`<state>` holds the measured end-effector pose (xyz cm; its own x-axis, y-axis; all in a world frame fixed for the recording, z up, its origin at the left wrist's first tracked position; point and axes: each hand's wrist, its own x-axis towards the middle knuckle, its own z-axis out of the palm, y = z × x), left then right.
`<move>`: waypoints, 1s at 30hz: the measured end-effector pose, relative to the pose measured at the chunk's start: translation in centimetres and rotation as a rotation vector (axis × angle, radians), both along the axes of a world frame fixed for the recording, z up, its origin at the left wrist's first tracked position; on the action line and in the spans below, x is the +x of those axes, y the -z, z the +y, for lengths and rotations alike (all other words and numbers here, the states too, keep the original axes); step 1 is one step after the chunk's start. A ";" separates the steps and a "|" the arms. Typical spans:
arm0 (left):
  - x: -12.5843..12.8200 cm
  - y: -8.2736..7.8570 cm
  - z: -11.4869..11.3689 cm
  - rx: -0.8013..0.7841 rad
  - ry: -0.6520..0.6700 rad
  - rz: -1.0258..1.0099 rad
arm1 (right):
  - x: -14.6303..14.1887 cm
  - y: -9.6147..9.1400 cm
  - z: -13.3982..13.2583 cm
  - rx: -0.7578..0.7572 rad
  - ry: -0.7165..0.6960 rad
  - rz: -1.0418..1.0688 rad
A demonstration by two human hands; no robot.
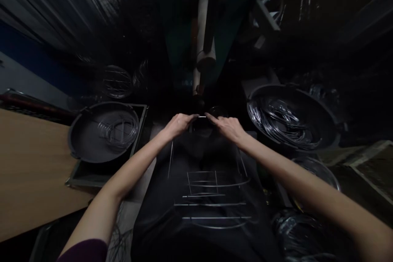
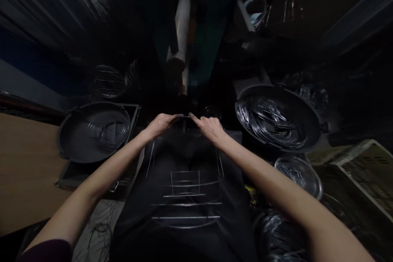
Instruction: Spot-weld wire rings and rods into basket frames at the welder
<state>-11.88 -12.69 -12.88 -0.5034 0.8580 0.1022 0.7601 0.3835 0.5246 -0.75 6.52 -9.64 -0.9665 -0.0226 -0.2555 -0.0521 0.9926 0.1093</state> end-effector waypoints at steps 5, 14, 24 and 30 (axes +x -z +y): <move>-3.0 -5.4 0.2 0.029 -0.043 0.165 | -2.4 -4.9 0.2 -0.005 0.040 0.145; -4.8 -7.3 0.9 -0.005 -0.039 0.290 | -4.6 -6.1 0.2 -0.032 0.089 0.167; -5.1 -7.2 0.9 0.035 -0.054 0.241 | -5.0 -5.9 0.5 -0.069 0.085 0.165; -4.9 -7.7 0.9 0.019 -0.059 0.225 | -5.0 -5.9 0.6 -0.097 0.110 0.171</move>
<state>-16.77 -11.76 -5.20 -0.5155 0.8245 0.2335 0.8351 0.4224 0.3524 -5.73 7.13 -3.72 -0.9936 0.0689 -0.0897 0.0682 0.9976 0.0114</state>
